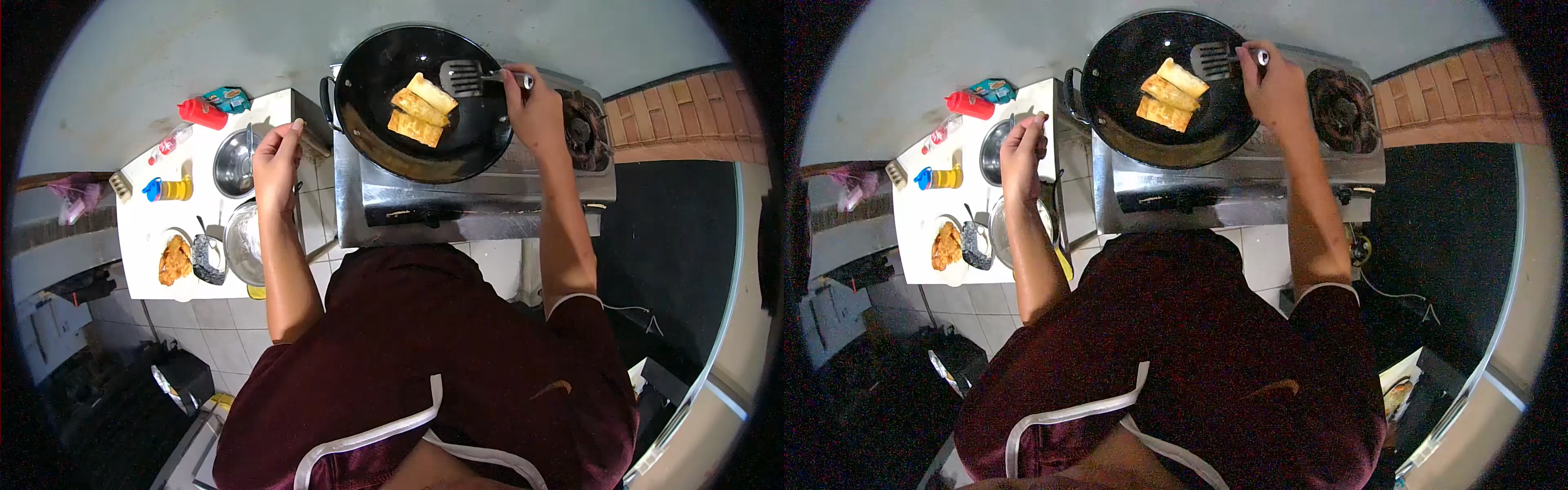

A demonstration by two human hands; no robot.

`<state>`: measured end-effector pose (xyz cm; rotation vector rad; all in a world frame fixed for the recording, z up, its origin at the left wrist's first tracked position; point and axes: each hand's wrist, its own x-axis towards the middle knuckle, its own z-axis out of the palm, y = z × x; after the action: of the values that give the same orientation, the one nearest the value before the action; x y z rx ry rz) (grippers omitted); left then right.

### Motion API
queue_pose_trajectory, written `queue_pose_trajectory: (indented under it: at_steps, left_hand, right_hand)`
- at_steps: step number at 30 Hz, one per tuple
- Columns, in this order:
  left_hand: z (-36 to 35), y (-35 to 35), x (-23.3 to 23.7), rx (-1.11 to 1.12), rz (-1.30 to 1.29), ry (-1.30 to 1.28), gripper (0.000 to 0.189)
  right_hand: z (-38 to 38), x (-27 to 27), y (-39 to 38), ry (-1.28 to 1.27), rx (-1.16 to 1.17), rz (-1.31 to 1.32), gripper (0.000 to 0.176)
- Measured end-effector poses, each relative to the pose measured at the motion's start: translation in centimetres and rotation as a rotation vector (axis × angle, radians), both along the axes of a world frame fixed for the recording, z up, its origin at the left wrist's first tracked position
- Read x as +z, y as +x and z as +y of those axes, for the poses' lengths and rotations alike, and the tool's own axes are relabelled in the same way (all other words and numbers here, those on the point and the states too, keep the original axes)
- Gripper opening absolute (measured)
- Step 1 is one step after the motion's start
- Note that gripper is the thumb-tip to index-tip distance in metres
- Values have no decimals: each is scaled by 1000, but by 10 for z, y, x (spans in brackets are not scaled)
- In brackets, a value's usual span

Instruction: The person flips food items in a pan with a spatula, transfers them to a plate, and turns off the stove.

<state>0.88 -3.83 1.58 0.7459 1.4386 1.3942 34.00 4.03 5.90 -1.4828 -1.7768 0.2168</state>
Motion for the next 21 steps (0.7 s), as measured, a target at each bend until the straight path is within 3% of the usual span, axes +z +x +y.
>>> queue_pose_trajectory:
  at_steps: [3, 8, 14, 18, 21]
  left_hand:
    - [-1, -1, -1, -4, 30, -10, 16]
    - [-6, 4, -1, 10, 14, -5, 15]
    - [-7, 0, -1, 27, 34, 2, 15]
    - [-5, 4, 0, 19, 46, -4, 15]
    - [-3, 6, 0, 6, 47, -7, 16]
  right_hand:
    - [12, 4, 4, -164, 26, -98, 24]
    - [36, -32, 18, -248, -38, 152, 32]
    - [30, -33, 25, -136, -212, 243, 34]
    - [30, -31, 25, -235, -180, 188, 35]
    - [39, -43, 26, -81, -107, 134, 34]
